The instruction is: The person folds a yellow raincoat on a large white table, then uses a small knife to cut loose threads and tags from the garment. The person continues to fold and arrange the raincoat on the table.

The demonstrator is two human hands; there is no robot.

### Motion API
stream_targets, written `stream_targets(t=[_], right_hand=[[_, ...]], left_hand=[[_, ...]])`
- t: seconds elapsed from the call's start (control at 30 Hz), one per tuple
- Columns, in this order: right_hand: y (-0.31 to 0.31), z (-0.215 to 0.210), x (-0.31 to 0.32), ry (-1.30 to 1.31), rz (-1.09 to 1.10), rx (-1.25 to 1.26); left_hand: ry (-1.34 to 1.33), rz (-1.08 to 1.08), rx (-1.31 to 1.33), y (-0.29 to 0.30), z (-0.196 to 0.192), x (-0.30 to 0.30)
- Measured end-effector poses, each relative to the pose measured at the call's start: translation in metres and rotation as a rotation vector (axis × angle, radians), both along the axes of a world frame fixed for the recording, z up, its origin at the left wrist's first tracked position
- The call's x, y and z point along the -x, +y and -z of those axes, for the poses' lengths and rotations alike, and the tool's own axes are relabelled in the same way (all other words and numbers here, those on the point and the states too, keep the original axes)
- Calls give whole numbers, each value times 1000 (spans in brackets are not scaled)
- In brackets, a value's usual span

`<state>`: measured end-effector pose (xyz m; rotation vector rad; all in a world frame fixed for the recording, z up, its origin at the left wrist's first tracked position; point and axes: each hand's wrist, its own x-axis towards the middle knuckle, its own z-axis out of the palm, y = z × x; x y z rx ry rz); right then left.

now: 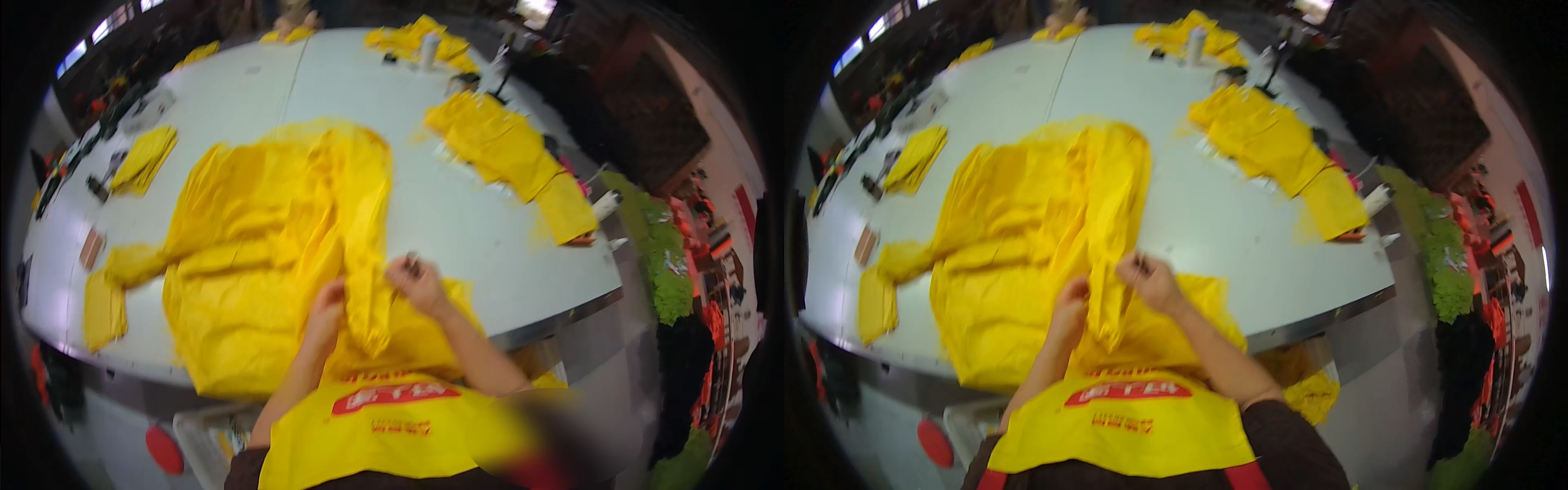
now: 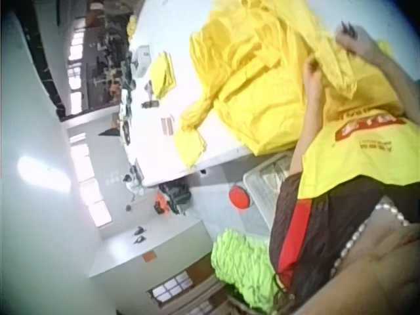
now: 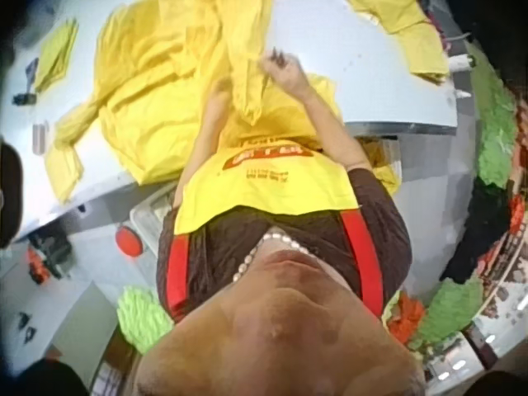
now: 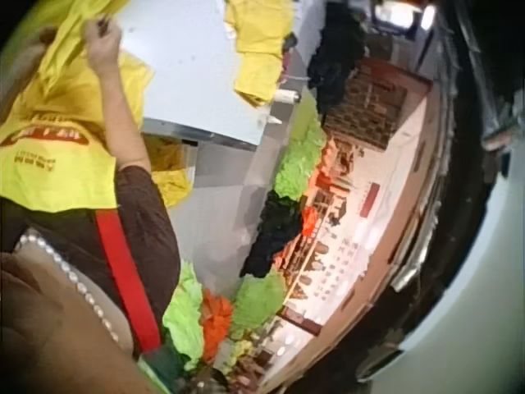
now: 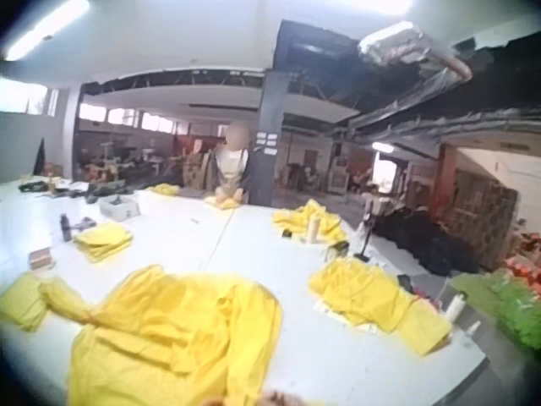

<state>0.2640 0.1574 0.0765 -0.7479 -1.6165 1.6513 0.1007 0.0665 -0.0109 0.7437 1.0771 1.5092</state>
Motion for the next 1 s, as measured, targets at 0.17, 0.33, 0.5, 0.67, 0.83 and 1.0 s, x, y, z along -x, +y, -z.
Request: stream_targets(t=[0.17, 0.33, 0.5, 0.67, 0.83, 1.0], right_hand=[[1, -38, 9, -27, -215, 78], [-1, -29, 22, 5, -276, 190], [11, -14, 16, -253, -194, -189], [3, 14, 28, -100, -85, -41], [0, 8, 39, 67, -157, 412], [11, -27, 39, 99, -373, 382]], left_hand=[[118, -191, -181, -4, -76, 24], [133, 213, -133, 8, -86, 40], [-297, 217, -60, 8, -81, 44], [-508, 233, -84, 14, -84, 38], [-611, 158, -92, 14, -65, 47], [181, -33, 29, 14, -51, 52]])
